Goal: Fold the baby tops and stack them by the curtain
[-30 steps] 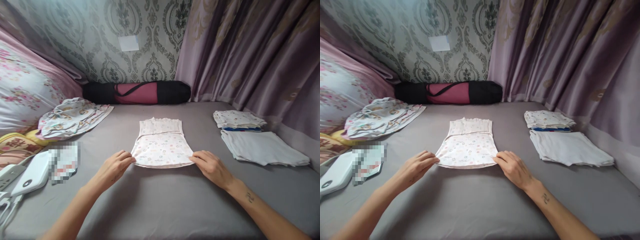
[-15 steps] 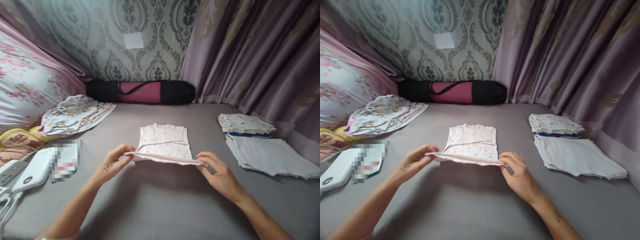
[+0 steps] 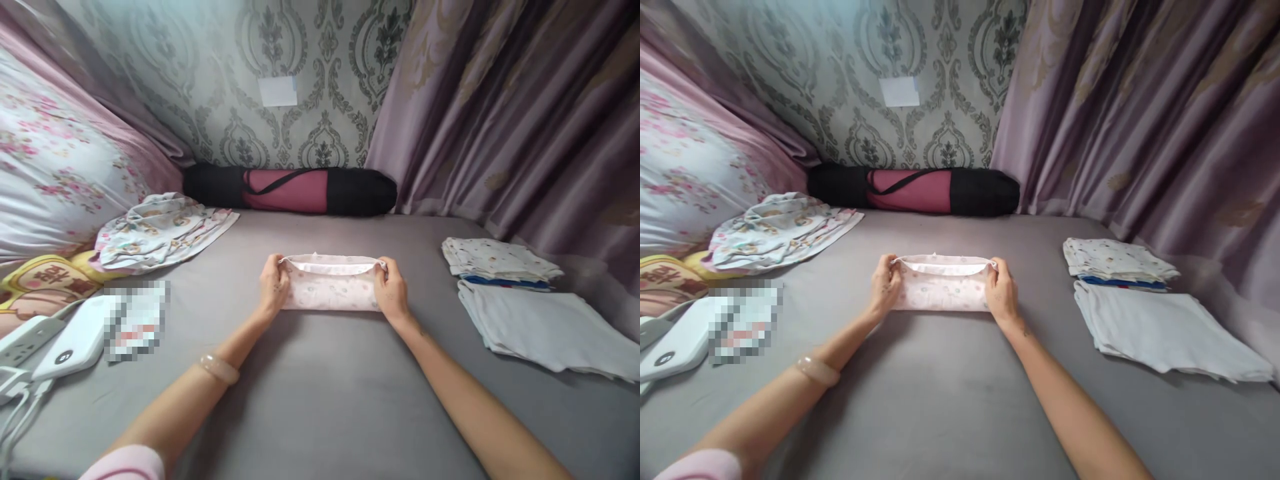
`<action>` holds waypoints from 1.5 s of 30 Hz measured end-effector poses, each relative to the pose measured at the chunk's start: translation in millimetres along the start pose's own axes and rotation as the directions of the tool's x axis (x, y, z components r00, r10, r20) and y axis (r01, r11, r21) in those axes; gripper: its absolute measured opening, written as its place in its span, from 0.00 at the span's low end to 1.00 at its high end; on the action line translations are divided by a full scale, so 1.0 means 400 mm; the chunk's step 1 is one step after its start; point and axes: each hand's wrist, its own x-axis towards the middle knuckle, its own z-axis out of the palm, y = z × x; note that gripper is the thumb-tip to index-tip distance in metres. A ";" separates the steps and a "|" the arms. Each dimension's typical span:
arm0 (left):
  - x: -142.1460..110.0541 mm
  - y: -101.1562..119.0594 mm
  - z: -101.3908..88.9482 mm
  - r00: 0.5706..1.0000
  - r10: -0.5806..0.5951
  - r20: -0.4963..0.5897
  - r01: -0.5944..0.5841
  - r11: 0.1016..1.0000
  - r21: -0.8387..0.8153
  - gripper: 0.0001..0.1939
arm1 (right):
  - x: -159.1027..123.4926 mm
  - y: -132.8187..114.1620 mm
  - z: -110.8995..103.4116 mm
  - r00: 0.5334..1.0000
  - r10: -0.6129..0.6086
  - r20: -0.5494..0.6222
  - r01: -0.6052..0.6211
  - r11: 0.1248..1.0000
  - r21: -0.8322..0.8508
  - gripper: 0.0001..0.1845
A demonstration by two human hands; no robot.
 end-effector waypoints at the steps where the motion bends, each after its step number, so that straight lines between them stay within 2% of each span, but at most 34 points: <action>1: 0.007 -0.013 0.010 0.999 0.033 0.003 -0.033 0.999 0.016 0.10 | 0.007 0.006 0.009 1.000 -0.015 0.008 0.015 0.999 -0.030 0.19; 5: 0.029 -0.047 0.032 0.984 0.176 0.021 -0.177 0.981 0.083 0.12 | 0.031 0.021 0.030 0.999 -0.029 0.024 0.032 0.990 -0.134 0.19; 7: 0.039 -0.050 0.038 0.980 0.195 0.043 -0.199 0.973 0.120 0.13 | 0.039 0.027 0.038 0.999 -0.004 0.038 0.011 0.983 -0.184 0.19; 9: 0.049 -0.046 0.046 0.987 0.145 0.075 -0.156 0.975 0.160 0.14 | 0.047 0.036 0.047 0.996 0.056 0.068 -0.037 0.968 -0.248 0.18; 11: 0.061 -0.040 0.056 0.992 0.041 0.120 -0.067 0.972 0.225 0.13 | 0.056 0.045 0.057 0.981 0.156 0.112 -0.111 0.938 -0.329 0.18; 14: 0.077 -0.034 0.071 0.977 -0.139 0.162 0.076 0.935 0.346 0.12 | 0.078 0.054 0.067 0.927 0.322 0.192 -0.215 0.876 -0.431 0.19; 17: 0.088 -0.031 0.078 0.964 -0.214 0.155 0.135 0.903 0.408 0.13 | 0.099 0.051 0.067 0.879 0.406 0.250 -0.259 0.847 -0.464 0.20; 20: 0.089 -0.028 0.078 0.965 -0.210 0.158 0.120 0.887 0.445 0.14 | 0.106 0.045 0.065 0.871 0.419 0.258 -0.260 0.837 -0.483 0.20; 24: 0.084 -0.020 0.074 0.969 -0.193 0.154 0.097 0.870 0.484 0.15 | 0.099 0.043 0.065 0.884 0.407 0.231 -0.260 0.838 -0.481 0.19; 32: 0.077 0.004 0.068 0.965 -0.252 0.077 0.188 0.862 0.471 0.20 | 0.088 0.037 0.065 0.890 0.425 0.168 -0.317 0.839 -0.442 0.23; 35: 0.082 0.005 0.071 0.955 -0.281 0.094 0.199 0.844 0.498 0.20 | 0.098 0.035 0.066 0.874 0.447 0.191 -0.317 0.822 -0.473 0.22; 39: 0.092 0.001 0.075 0.948 -0.293 0.125 0.190 0.834 0.519 0.17 | 0.117 0.036 0.070 0.831 0.499 0.245 -0.327 0.795 -0.511 0.23; 45: 0.100 -0.012 0.069 0.932 -0.333 0.145 0.232 0.852 0.470 0.15 | 0.137 0.053 0.067 0.796 0.530 0.292 -0.366 0.806 -0.466 0.23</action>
